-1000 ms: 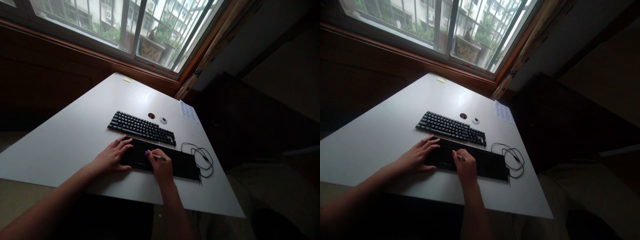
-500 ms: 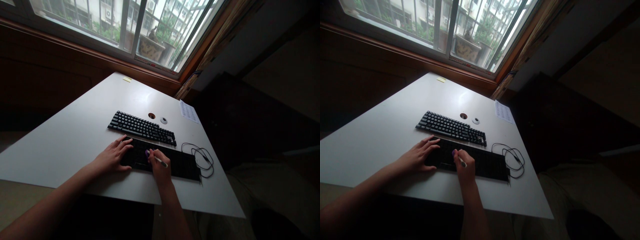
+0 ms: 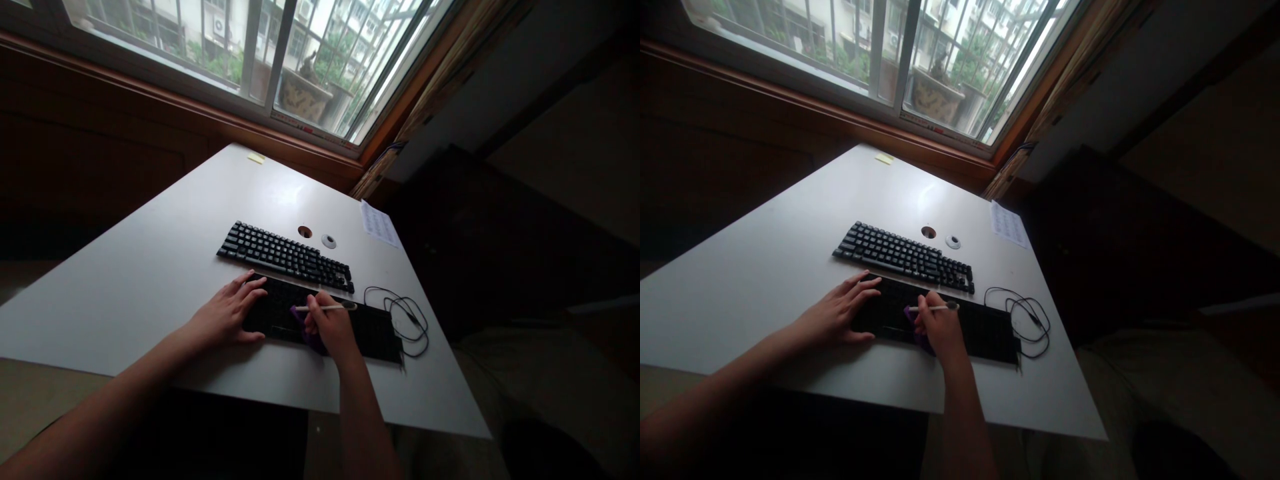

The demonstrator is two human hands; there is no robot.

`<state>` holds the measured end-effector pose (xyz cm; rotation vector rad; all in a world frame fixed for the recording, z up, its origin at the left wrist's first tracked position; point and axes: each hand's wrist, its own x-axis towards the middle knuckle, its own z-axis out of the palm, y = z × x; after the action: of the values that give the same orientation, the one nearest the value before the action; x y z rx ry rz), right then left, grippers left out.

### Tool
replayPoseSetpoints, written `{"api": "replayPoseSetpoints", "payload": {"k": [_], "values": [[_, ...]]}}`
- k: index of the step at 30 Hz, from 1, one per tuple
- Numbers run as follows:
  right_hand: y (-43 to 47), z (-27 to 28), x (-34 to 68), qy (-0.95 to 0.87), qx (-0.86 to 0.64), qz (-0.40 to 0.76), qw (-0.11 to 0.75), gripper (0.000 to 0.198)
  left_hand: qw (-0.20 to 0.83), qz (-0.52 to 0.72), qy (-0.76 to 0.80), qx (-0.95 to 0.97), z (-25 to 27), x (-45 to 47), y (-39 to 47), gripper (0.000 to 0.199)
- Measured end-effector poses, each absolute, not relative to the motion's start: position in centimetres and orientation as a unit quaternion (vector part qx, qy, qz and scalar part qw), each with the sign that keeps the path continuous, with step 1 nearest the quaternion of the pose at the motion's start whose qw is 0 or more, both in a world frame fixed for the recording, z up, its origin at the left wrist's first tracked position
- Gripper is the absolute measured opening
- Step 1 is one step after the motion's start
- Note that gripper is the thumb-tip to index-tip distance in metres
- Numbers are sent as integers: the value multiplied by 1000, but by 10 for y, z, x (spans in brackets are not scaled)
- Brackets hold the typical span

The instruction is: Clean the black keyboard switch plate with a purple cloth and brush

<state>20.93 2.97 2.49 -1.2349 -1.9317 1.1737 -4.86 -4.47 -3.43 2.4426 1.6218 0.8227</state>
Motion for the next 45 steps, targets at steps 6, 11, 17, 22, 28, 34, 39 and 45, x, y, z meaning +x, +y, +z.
{"api": "replayPoseSetpoints", "payload": {"k": [6, 11, 17, 22, 28, 34, 39, 45], "values": [[29, 27, 212, -740, -444, 428, 267, 41, 51, 271, 532, 800, -34, -49, -45, 82], [28, 17, 220, -782, -411, 371, 288, 43, 64, 272, 535, 797, -33, -48, -45, 80], [35, 10, 234, -761, -402, 408, 303, 33, 71, 278, 529, 799, -34, -49, -44, 79], [45, 20, 240, -760, -397, 446, 256, 28, 71, 271, 529, 801, -34, -50, -45, 79], [52, 20, 233, -756, -377, 474, 248, 27, 71, 272, 531, 799, -34, -50, -45, 78], [37, 12, 222, -770, -388, 407, 302, 29, 73, 273, 529, 800, -34, -50, -45, 80], [14, 5, 206, -771, -429, 320, 346, 32, 70, 278, 524, 802, -37, -50, -44, 81], [1, 7, 184, -801, -443, 198, 351, 37, 67, 277, 522, 804, -36, -50, -43, 78]]}}
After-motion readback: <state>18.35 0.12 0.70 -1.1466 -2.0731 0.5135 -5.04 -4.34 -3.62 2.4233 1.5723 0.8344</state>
